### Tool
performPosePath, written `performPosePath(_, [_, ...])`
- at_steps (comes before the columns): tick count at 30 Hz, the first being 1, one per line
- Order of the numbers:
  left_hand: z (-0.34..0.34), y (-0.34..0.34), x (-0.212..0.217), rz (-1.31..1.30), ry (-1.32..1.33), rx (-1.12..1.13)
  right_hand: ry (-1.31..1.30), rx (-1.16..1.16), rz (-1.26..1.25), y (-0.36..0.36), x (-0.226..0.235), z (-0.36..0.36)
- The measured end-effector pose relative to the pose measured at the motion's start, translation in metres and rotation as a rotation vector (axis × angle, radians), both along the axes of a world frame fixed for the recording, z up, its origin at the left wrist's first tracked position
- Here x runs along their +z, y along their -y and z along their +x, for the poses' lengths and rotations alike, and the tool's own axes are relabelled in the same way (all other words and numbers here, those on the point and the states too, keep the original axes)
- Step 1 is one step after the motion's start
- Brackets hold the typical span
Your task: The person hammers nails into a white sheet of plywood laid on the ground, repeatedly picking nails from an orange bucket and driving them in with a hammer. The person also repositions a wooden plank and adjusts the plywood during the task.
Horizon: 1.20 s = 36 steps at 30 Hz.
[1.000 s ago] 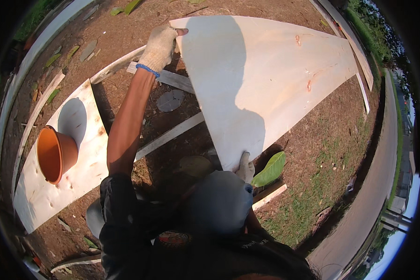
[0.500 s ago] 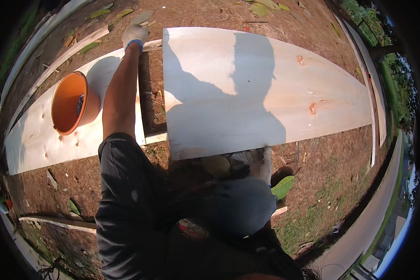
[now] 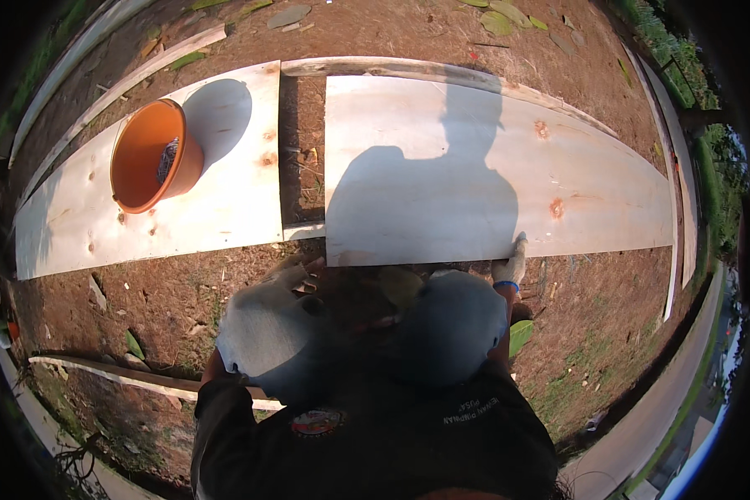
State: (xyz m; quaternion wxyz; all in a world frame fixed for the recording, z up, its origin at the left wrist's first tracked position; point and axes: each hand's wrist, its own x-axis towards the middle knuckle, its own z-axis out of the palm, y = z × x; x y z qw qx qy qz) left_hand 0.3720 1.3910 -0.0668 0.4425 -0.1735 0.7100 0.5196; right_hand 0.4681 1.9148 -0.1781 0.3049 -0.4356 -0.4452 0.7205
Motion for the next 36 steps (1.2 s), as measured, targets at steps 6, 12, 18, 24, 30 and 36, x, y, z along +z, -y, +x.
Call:
performPosePath(6, [0.004,-0.057,0.003,0.415,-0.150,0.114,-0.053,-0.098,-0.037,0.018,0.077,-0.017])
performPosePath(12, [0.009,-0.059,0.054,0.332,0.034,0.295,0.009,0.019,0.285,-0.004,0.067,0.001])
performPosePath(18, [0.013,-0.008,-0.055,0.309,-0.200,0.699,0.139,0.062,0.111,0.068,0.093,-0.037])
performPosePath(24, [0.004,-0.021,-0.082,0.311,-0.306,0.782,0.240,0.143,-0.010,0.064,0.067,-0.048])
performPosePath(30, [0.021,-0.030,-0.058,0.219,-0.129,0.862,-0.070,-0.158,-0.123,0.072,0.090,-0.060])
performPosePath(36, [0.024,-0.008,-0.127,0.454,-0.181,0.966,-0.128,-0.212,-0.153,0.052,0.076,-0.062])
